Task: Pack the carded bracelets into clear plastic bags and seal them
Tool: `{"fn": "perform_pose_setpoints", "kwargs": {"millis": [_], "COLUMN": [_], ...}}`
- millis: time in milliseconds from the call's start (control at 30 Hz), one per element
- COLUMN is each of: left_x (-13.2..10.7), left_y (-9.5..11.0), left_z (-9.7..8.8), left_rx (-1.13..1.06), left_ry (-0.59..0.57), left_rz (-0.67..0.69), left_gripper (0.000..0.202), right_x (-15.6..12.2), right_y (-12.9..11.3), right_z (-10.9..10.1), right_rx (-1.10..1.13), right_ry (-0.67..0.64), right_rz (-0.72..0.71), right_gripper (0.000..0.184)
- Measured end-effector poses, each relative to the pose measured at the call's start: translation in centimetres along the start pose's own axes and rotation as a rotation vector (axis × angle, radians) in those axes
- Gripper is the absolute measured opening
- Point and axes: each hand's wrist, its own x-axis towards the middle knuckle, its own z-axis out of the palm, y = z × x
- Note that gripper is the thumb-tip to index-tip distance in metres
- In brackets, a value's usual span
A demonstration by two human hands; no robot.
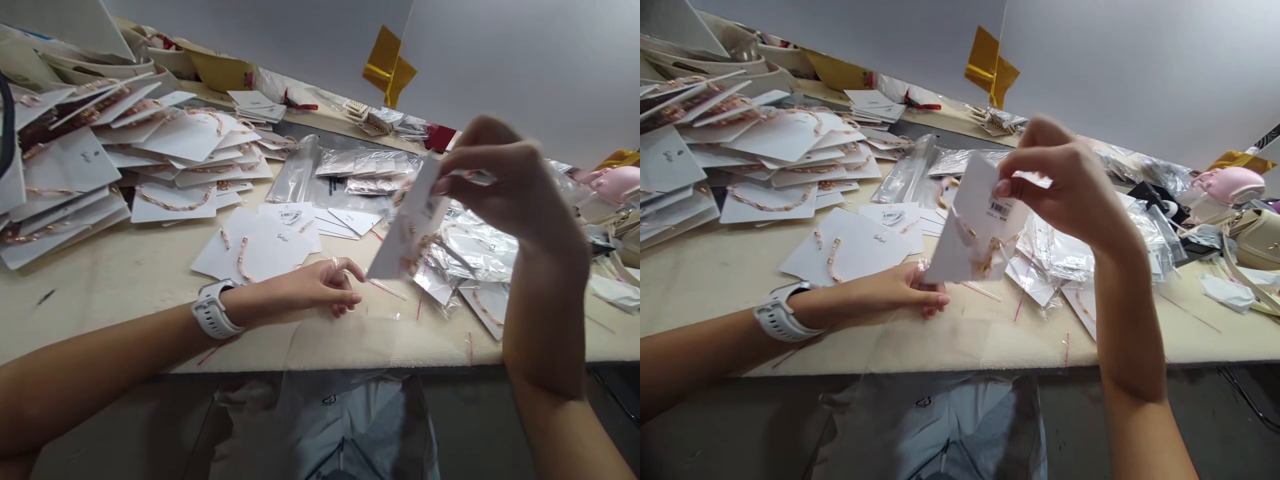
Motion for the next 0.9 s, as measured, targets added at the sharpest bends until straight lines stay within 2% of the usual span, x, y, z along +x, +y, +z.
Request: {"fn": "perform_pose_setpoints", "kwargs": {"millis": [133, 267, 400, 567, 733, 800, 900], "left_x": [0.0, 0.0, 0.1, 0.3, 0.4, 0.5, 0.4], "left_y": [-0.4, -0.4, -0.4, -0.3, -0.1, -0.1, 0.2], "left_z": [0.1, 0.2, 0.3, 0.7, 0.7, 0.6, 0.7], "left_rx": [-0.046, -0.04, -0.049, -0.081, -0.135, -0.182, -0.224], "left_ry": [0.021, 0.02, 0.024, 0.144, 0.243, 0.3, 0.393], "left_rz": [0.0, 0.002, 0.008, 0.025, 0.041, 0.067, 0.134], "left_gripper": [0.035, 0.034, 0.035, 0.042, 0.032, 0.027, 0.024], "right_x": [0.5, 0.5, 0.4, 0.2, 0.1, -0.1, -0.4], "right_y": [2.1, 2.3, 2.1, 3.0, 3.1, 2.4, 0.6], "right_z": [0.8, 1.3, 0.7, -0.5, -0.7, -0.3, 0.6], "right_rx": [0.142, 0.219, 0.36, 0.573, 0.697, 0.701, 0.639], "right_ry": [-0.167, -0.206, -0.257, -0.275, -0.36, -0.329, -0.159], "right_rz": [-0.033, -0.028, -0.105, -0.218, -0.319, -0.275, -0.109], "right_gripper": [0.015, 0.013, 0.012, 0.022, 0.025, 0.02, 0.008]}}
